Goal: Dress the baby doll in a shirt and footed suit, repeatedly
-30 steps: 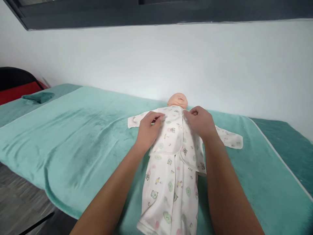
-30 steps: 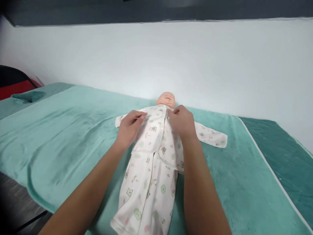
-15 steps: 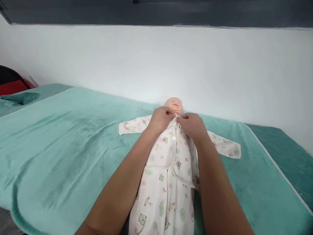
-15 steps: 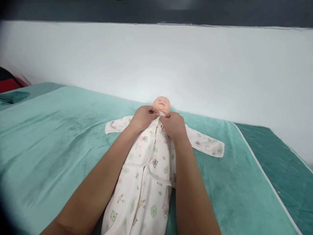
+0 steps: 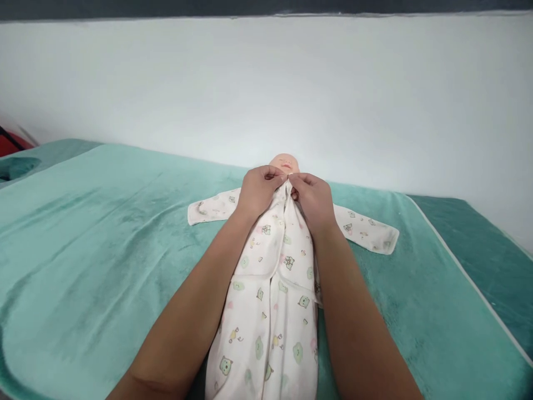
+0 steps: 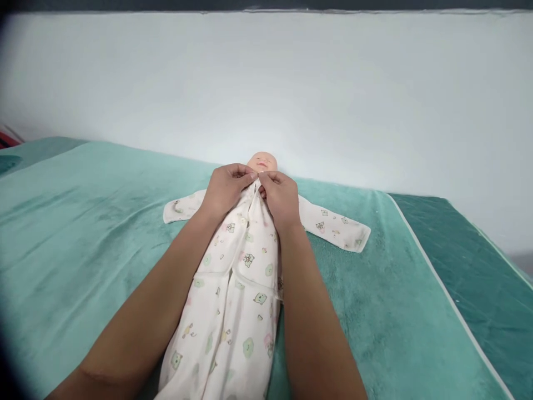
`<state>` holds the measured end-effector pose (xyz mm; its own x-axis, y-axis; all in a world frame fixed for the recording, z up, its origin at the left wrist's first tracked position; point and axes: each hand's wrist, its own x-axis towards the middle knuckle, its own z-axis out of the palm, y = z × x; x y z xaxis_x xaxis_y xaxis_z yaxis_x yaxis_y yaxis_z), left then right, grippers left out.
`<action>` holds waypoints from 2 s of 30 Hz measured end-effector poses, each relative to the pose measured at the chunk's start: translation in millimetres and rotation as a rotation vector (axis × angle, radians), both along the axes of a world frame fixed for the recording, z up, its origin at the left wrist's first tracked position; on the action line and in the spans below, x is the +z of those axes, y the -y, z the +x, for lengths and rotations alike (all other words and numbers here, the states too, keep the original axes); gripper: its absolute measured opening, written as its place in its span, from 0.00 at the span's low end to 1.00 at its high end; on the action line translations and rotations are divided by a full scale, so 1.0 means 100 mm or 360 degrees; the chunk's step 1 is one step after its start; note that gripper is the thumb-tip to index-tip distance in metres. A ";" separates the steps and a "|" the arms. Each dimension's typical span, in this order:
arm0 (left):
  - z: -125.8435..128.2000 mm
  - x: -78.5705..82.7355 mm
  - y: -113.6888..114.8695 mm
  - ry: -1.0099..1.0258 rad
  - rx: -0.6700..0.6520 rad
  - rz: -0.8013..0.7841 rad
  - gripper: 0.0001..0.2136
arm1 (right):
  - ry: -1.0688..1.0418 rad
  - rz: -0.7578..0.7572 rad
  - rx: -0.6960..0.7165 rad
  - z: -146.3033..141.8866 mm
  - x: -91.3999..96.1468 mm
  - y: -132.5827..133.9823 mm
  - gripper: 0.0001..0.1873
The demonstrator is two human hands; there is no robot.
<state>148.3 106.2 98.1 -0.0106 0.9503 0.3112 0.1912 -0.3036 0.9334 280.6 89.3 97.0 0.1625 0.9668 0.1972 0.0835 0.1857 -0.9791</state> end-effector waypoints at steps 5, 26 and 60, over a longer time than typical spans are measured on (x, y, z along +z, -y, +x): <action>0.00 -0.01 0.01 0.0015 0.0011 -0.0034 0.04 | -0.0020 -0.0107 0.0093 0.03 0.01 0.01 0.07; 0.00 -0.02 -0.03 -0.0102 0.0044 -0.0086 0.09 | 0.0719 -0.0110 0.0329 0.05 0.16 0.14 0.20; -0.28 -0.16 0.56 -0.0639 -0.0044 0.0422 0.08 | 0.0037 -0.0072 -0.0180 -0.09 -0.01 0.61 0.11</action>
<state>120.1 49.9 81.7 0.1844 0.8357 0.5173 0.5092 -0.5314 0.6770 271.6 28.7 96.0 0.2670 0.9505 0.1588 0.1240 0.1295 -0.9838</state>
